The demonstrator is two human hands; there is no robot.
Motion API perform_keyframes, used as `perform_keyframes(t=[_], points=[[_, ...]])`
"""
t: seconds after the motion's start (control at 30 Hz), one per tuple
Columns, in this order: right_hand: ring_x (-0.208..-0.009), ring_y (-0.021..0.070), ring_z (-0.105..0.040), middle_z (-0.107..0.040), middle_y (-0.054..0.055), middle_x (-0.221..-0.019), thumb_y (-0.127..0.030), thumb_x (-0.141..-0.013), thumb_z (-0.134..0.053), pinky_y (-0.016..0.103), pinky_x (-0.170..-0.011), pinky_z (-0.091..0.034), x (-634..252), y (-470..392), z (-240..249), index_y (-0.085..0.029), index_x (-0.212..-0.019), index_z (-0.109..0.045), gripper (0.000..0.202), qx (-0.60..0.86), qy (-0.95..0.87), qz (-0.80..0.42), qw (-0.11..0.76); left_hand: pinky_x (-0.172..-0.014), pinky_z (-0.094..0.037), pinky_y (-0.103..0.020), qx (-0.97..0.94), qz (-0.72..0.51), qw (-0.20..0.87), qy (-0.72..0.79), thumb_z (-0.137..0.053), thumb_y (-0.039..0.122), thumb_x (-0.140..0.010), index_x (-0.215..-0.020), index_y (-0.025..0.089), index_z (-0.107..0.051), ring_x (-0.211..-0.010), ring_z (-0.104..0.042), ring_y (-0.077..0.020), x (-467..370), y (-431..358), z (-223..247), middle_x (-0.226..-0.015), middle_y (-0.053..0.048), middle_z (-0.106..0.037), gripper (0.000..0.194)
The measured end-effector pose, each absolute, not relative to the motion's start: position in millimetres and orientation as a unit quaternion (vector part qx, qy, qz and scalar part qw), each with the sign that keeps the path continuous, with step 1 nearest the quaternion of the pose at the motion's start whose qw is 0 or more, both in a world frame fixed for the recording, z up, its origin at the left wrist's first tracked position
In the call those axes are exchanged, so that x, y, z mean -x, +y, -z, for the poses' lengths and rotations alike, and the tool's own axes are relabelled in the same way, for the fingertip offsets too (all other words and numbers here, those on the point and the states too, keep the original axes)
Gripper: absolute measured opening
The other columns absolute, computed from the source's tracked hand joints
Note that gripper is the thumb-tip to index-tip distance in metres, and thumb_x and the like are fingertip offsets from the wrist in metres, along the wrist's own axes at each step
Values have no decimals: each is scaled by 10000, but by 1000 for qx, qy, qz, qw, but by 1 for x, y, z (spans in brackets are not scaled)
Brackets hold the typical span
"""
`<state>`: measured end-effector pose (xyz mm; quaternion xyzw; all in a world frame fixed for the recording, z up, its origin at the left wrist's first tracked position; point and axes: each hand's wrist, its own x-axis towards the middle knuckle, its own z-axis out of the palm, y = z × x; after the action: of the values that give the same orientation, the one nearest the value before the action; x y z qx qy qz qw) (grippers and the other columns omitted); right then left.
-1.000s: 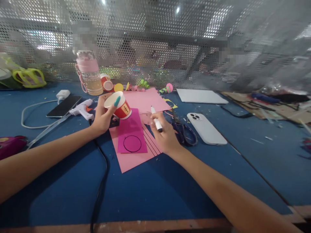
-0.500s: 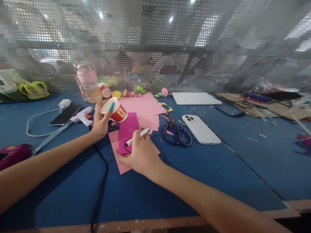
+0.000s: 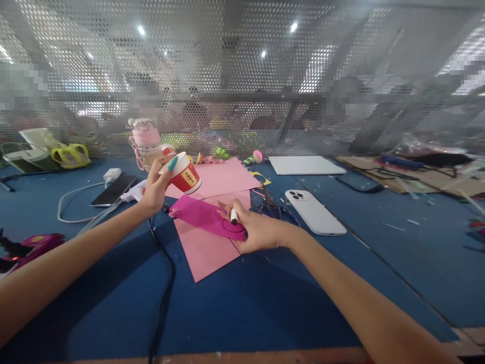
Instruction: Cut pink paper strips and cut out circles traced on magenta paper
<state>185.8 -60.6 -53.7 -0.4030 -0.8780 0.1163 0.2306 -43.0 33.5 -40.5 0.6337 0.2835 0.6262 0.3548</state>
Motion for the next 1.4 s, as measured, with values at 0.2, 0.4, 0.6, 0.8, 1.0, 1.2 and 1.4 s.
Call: perform_keyframes(t=[0.2,0.4,0.6,0.8,1.0,1.2,1.4], points=[[-844,201,-602,-504,160,-1125,-232,-592,-678,287,-640,-507,-189,-57,53,-195,-1056,-305,597,454,-853,-175,188,-710,-499,-452,-569,-514,564,308,-498,562,-710,-989,213,-534,-912,-596,-290,33,26,50,-977,-104,-613,448],[-1025,263,-519,-477,165,-1105,-265,-561,-705,406,-848,-451,-188,-59,49,-189,-1019,-296,619,490,-838,-159,181,-680,-503,-421,-566,-432,597,369,-575,517,-677,-851,215,-558,-858,-606,-268,25,17,52,-882,-73,-631,349],[-826,192,-568,-522,118,-1011,-298,-578,-679,338,-695,-506,-202,-50,53,-214,-934,-302,526,483,-823,-192,229,-694,-500,-403,-574,-492,505,416,-575,473,-703,-793,192,-517,-888,-590,-262,32,27,42,-884,-82,-600,301],[-982,246,-560,-587,135,-1086,-358,-735,-525,389,-733,-460,-208,-35,59,-236,-807,-288,276,486,-765,-191,377,-819,-468,-401,-686,-516,422,291,-598,458,-690,-966,170,-486,-1027,-530,-268,35,19,23,-1079,-98,-564,415],[-844,249,-588,-627,99,-945,-363,-749,-515,376,-688,-445,-206,-31,65,-243,-733,-315,234,506,-762,-106,390,-828,-443,-395,-846,-306,369,233,-670,333,-644,-1105,142,-430,-997,-529,-245,24,-12,27,-1122,-134,-528,554],[-718,234,-502,-527,50,-719,-236,-764,-480,354,-643,-424,-211,-24,76,-237,-748,-389,92,497,-784,72,365,-873,-408,-429,-903,-279,243,218,-675,391,-636,-1095,151,-461,-1021,-482,-250,25,-18,35,-1088,-126,-533,561],[-644,210,-490,-473,37,-689,-246,-773,-501,318,-572,-411,-219,-18,78,-235,-729,-383,127,507,-751,116,406,-935,-364,-449,-913,-280,141,262,-570,417,-743,-1199,164,-400,-1083,-427,-271,27,-10,54,-1157,-130,-504,549]])
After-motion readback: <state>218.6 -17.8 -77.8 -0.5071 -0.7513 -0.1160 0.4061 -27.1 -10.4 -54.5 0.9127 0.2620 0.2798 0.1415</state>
